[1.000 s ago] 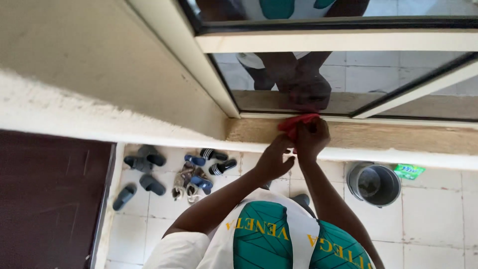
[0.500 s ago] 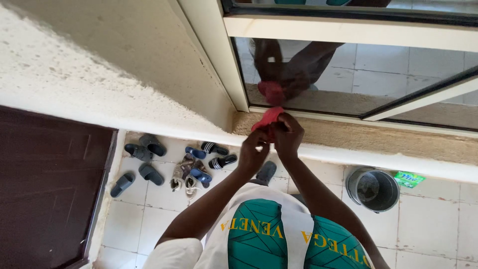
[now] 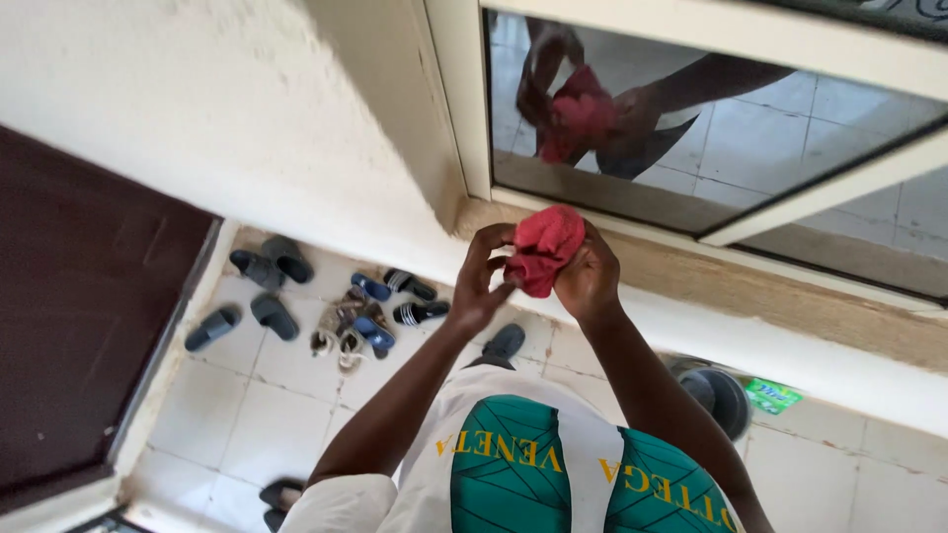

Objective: Cleaning the track and frame of a sliding glass window using a cloth and soapy water.

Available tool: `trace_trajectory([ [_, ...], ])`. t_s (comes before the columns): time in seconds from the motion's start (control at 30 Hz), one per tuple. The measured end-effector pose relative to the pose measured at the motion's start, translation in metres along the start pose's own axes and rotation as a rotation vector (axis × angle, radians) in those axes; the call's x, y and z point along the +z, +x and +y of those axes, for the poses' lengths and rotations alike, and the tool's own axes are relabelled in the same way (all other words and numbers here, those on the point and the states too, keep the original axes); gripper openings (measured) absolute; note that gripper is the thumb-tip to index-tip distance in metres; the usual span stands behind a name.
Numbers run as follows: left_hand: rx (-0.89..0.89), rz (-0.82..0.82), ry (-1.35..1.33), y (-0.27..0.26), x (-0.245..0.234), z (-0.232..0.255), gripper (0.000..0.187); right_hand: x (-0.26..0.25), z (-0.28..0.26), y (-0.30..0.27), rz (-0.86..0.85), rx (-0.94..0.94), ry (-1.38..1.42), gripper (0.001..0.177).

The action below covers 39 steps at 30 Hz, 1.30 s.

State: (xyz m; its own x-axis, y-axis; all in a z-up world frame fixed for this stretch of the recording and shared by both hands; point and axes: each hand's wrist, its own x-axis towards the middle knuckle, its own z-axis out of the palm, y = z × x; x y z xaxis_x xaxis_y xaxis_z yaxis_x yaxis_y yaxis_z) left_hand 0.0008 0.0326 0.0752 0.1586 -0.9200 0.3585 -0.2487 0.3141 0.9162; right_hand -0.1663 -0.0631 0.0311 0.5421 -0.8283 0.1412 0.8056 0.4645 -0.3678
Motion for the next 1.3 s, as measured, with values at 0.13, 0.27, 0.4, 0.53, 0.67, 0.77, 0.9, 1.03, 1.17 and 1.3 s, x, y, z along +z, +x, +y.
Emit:
trace_trajectory([
  [0.13, -0.147, 0.0, -0.26, -0.024, 0.017, -0.005, 0.054, -0.011, -0.011, -0.026, -0.037, 0.065, -0.058, 0.047],
  [0.27, -0.302, 0.083, -0.256, -0.064, 0.046, -0.029, 0.022, -0.028, -0.017, -0.063, 0.008, 0.187, -0.214, 0.05],
  [0.4, -0.422, 0.207, -0.587, -0.09, 0.067, -0.004, 0.017, -0.099, -0.005, -0.104, 0.081, 0.373, -0.246, 0.049],
  [0.53, -0.58, 0.328, -0.744, -0.107, 0.07, 0.02, 0.017, -0.075, -0.032, -0.116, -0.106, 0.502, -0.58, 0.039],
  [0.67, -0.582, 0.339, -0.48, -0.129, 0.064, 0.004, 0.015, -0.062, -0.048, -0.12, -0.015, 0.554, -0.669, 0.04],
  [0.77, -0.496, 0.304, -0.344, -0.126, 0.063, 0.014, 0.01, -0.058, -0.05, -0.12, 0.07, 0.595, -0.542, 0.041],
  [0.9, -0.451, 0.319, -0.368, -0.114, 0.045, 0.008, 0.011, -0.064, -0.046, -0.116, -0.085, 0.701, -0.668, 0.048],
  [1.03, -0.441, 0.23, -0.384, -0.11, 0.031, -0.047, 0.01, 0.016, -0.039, -0.097, -0.194, 0.414, -0.508, 0.058],
  [1.17, -0.385, 0.04, -0.092, -0.102, 0.034, -0.034, 0.025, 0.003, -0.008, -0.068, -0.063, 0.134, -0.337, 0.052],
  [1.3, -0.379, 0.043, -0.108, -0.098, 0.041, -0.01, 0.082, -0.003, 0.015, -0.027, -0.043, -0.213, -1.21, 0.051],
])
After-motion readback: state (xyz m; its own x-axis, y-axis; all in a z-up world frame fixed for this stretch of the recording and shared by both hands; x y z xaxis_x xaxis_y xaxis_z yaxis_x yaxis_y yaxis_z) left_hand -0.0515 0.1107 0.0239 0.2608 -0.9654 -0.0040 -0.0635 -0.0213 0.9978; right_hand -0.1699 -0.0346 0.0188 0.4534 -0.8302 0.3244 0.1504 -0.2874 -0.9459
